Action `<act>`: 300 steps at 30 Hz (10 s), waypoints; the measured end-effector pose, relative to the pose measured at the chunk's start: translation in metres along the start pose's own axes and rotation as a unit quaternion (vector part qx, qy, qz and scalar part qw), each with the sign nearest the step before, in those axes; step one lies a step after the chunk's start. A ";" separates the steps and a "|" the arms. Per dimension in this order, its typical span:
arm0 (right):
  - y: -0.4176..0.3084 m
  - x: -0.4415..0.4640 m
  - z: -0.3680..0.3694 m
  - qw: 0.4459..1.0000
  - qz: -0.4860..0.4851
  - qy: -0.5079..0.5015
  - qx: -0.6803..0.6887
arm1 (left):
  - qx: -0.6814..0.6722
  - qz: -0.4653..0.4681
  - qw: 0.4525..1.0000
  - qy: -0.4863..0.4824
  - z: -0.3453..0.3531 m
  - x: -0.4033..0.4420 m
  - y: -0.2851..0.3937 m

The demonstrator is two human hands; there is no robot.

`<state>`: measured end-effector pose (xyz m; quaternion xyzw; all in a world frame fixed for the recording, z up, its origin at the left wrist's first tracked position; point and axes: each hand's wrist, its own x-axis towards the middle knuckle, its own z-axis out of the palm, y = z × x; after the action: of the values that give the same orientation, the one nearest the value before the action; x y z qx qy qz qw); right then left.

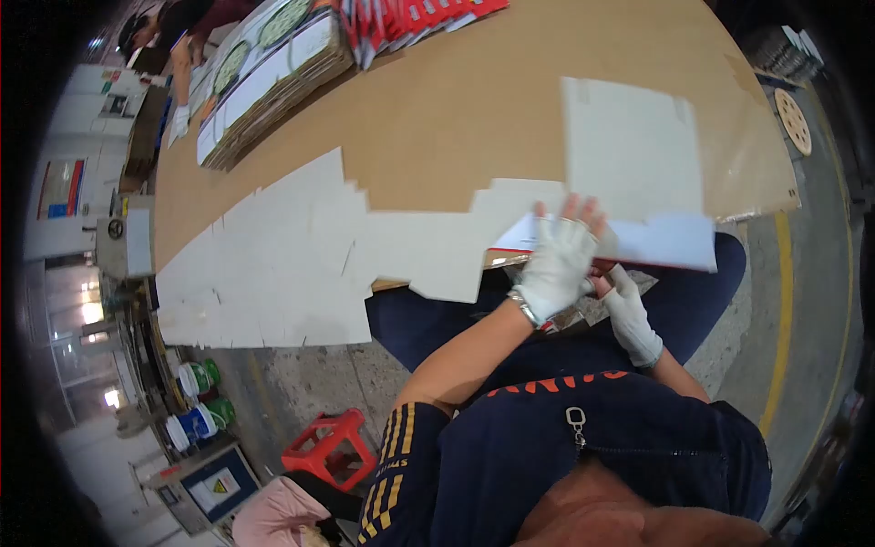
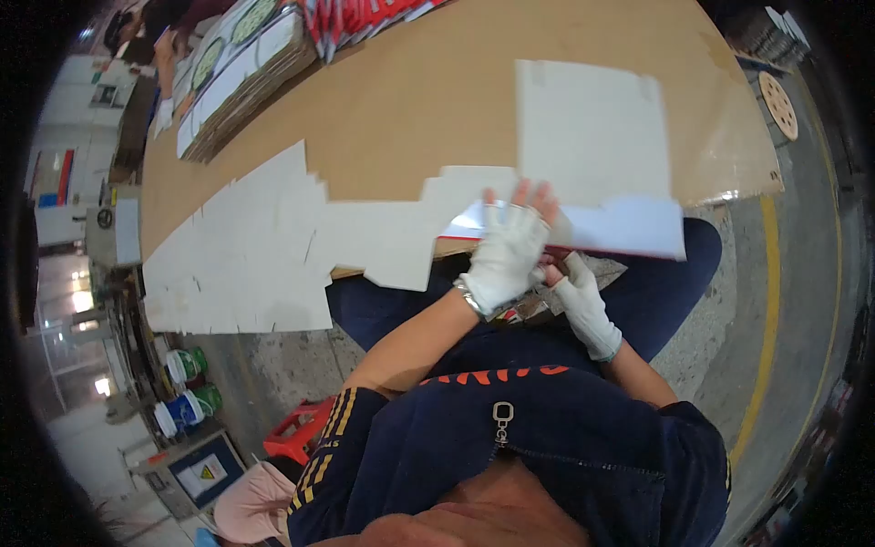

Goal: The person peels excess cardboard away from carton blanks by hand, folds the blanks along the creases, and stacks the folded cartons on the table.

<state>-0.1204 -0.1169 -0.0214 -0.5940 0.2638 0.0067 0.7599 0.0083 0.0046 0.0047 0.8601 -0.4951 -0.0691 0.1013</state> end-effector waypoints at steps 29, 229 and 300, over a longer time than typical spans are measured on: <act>-0.080 0.112 -0.044 0.662 -0.447 -0.058 -0.598 | -0.123 -0.088 0.960 0.236 -0.026 -0.158 -0.124; -0.092 0.030 -0.081 0.754 -0.356 0.014 -0.553 | -0.029 -0.137 0.964 0.224 -0.033 -0.088 -0.092; -0.073 0.090 0.022 0.587 -0.421 -0.190 -0.665 | 0.049 -0.135 0.990 0.006 -0.069 -0.140 -0.096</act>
<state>-0.0110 -0.1455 0.0105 -0.9637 -0.2444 -0.0276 0.1043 0.0334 0.1802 0.0514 0.9234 -0.3767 -0.0528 0.0515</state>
